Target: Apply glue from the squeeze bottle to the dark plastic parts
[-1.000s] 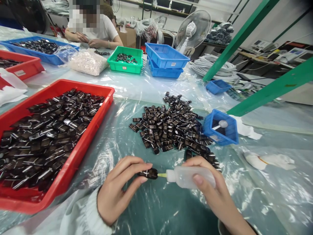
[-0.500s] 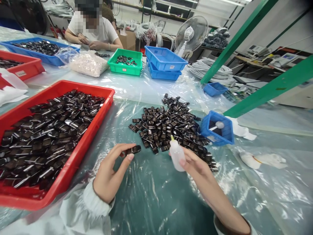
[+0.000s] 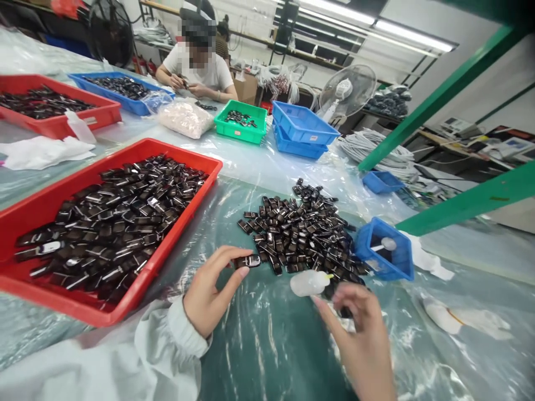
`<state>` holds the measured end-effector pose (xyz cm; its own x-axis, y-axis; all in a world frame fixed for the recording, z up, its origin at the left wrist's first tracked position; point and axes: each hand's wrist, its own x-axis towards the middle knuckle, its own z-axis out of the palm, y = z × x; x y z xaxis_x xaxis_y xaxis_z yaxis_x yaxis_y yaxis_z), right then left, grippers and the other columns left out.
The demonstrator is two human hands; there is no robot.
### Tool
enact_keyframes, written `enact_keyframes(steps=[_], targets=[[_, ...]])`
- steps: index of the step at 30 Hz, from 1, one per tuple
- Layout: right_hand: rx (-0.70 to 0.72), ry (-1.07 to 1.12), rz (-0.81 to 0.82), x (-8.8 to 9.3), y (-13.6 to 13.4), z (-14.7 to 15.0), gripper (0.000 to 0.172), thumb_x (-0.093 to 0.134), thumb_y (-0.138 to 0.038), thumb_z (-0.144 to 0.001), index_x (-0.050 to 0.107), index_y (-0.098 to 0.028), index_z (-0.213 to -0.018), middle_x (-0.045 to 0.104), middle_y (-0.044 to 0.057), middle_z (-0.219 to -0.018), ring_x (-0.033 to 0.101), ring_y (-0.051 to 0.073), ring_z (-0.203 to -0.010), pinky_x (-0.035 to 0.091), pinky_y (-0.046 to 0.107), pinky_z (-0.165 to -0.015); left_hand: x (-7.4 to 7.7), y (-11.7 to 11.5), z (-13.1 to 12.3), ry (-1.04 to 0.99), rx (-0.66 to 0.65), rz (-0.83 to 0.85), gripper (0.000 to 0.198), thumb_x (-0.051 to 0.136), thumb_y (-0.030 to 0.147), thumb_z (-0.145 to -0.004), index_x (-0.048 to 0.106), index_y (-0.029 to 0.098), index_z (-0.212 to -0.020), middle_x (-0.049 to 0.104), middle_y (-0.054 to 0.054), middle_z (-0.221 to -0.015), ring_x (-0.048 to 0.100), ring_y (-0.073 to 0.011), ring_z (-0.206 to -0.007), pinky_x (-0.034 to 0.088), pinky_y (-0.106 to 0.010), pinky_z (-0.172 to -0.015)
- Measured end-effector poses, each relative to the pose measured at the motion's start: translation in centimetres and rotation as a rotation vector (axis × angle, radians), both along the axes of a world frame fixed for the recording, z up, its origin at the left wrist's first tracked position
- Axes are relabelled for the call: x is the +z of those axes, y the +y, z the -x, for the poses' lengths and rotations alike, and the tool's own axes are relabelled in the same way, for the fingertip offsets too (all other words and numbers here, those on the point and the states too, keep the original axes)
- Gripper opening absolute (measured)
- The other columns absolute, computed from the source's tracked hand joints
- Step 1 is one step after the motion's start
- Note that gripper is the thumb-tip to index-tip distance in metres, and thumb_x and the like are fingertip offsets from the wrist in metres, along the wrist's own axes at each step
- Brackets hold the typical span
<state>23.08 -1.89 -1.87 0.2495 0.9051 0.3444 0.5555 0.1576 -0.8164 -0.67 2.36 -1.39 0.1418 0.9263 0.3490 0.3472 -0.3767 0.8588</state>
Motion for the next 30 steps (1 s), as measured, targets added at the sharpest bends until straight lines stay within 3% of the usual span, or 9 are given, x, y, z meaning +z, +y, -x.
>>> enact_keyframes(steps=[2, 4, 6, 11, 14, 16, 19, 22, 30], targets=[[0.122, -0.066, -0.071, -0.2, -0.9, 1.1, 0.015, 0.063, -0.018, -0.083, 0.056, -0.026, -0.093, 0.051, -0.001, -0.071, 0.052, 0.017, -0.061, 0.047, 0.030, -0.059, -0.1, -0.1, 0.0, -0.013, -0.007, -0.009, 0.021, 0.049, 0.018, -0.092, 0.058, 0.021, -0.110, 0.062, -0.005, -0.102, 0.057, -0.0162, -0.088, 0.047, -0.030, -0.080], [0.322, -0.186, -0.034, -0.5, -1.3, 2.7, 0.034, 0.056, -0.014, -0.087, 0.056, -0.028, -0.118, 0.058, 0.003, -0.080, 0.056, 0.018, -0.062, 0.049, 0.031, -0.059, -0.2, -0.4, -0.1, -0.010, -0.030, -0.032, 0.023, 0.049, 0.017, -0.092, 0.057, 0.021, -0.112, 0.061, -0.006, -0.105, 0.057, -0.0179, -0.096, 0.045, -0.033, -0.085], [0.476, -0.325, 0.036, -0.9, -0.9, 4.2, 0.042, 0.054, -0.016, -0.089, 0.051, -0.028, -0.129, 0.062, 0.008, -0.096, 0.063, 0.021, -0.072, 0.053, 0.033, -0.065, -0.4, -0.6, -0.2, 0.010, -0.060, -0.070, 0.023, 0.048, 0.016, -0.092, 0.057, 0.022, -0.113, 0.061, -0.007, -0.106, 0.056, -0.0198, -0.101, 0.045, -0.035, -0.088], [0.543, -0.410, 0.090, -1.2, 1.2, 6.1, 0.025, 0.044, -0.016, -0.092, 0.067, -0.024, -0.101, 0.064, 0.010, -0.092, 0.065, 0.026, -0.083, 0.055, 0.039, -0.070, -0.5, -0.9, -0.3, 0.074, -0.090, -0.165, 0.024, 0.046, 0.016, -0.093, 0.055, 0.022, -0.114, 0.062, -0.007, -0.106, 0.057, -0.0207, -0.100, 0.045, -0.036, -0.085], [0.537, -0.364, 0.090, -0.5, 1.7, 5.9, 0.019, 0.047, -0.016, -0.091, 0.065, -0.022, -0.088, 0.063, 0.007, -0.087, 0.064, 0.021, -0.073, 0.055, 0.034, -0.063, -0.4, -0.9, -0.2, 0.099, -0.089, -0.171, 0.023, 0.047, 0.016, -0.093, 0.055, 0.022, -0.113, 0.061, -0.007, -0.105, 0.057, -0.0203, -0.099, 0.045, -0.035, -0.084], [0.525, -0.240, 0.125, 0.3, 1.7, 5.6, 0.014, 0.051, -0.016, -0.089, 0.063, -0.022, -0.084, 0.063, 0.006, -0.085, 0.062, 0.017, -0.066, 0.053, 0.028, -0.054, -0.3, -0.9, -0.2, 0.106, -0.094, -0.177, 0.022, 0.048, 0.015, -0.092, 0.056, 0.021, -0.112, 0.061, -0.007, -0.104, 0.057, -0.0197, -0.098, 0.045, -0.034, -0.084], [0.487, 0.183, 0.257, 1.6, 1.6, 5.2, 0.006, 0.061, -0.019, -0.082, 0.062, -0.022, -0.078, 0.062, 0.003, -0.081, 0.058, 0.014, -0.060, 0.049, 0.023, -0.046, -0.2, -0.9, -0.2, 0.091, -0.120, -0.178, 0.023, 0.048, 0.014, -0.092, 0.056, 0.020, -0.112, 0.062, -0.007, -0.103, 0.058, -0.0191, -0.097, 0.046, -0.033, -0.083], [0.461, 0.548, 0.402, 2.7, 1.8, 5.0, 0.009, 0.070, -0.027, -0.076, 0.063, -0.021, -0.074, 0.062, 0.001, -0.073, 0.055, 0.011, -0.053, 0.048, 0.021, -0.043, -0.1, -1.0, -0.2, 0.070, -0.161, -0.166, 0.023, 0.048, 0.014, -0.092, 0.056, 0.021, -0.112, 0.063, -0.008, -0.103, 0.058, -0.0192, -0.098, 0.047, -0.033, -0.083], [0.509, 0.970, 0.655, 3.4, 1.8, 5.0, 0.018, 0.078, -0.029, -0.070, 0.064, -0.018, -0.073, 0.058, -0.004, -0.058, 0.055, 0.009, -0.054, 0.043, 0.016, -0.045, -0.4, -1.4, -0.4, 0.016, -0.217, -0.159, 0.023, 0.049, 0.017, -0.092, 0.060, 0.023, -0.112, 0.066, -0.007, -0.103, 0.060, -0.0191, -0.096, 0.047, -0.032, -0.085]])
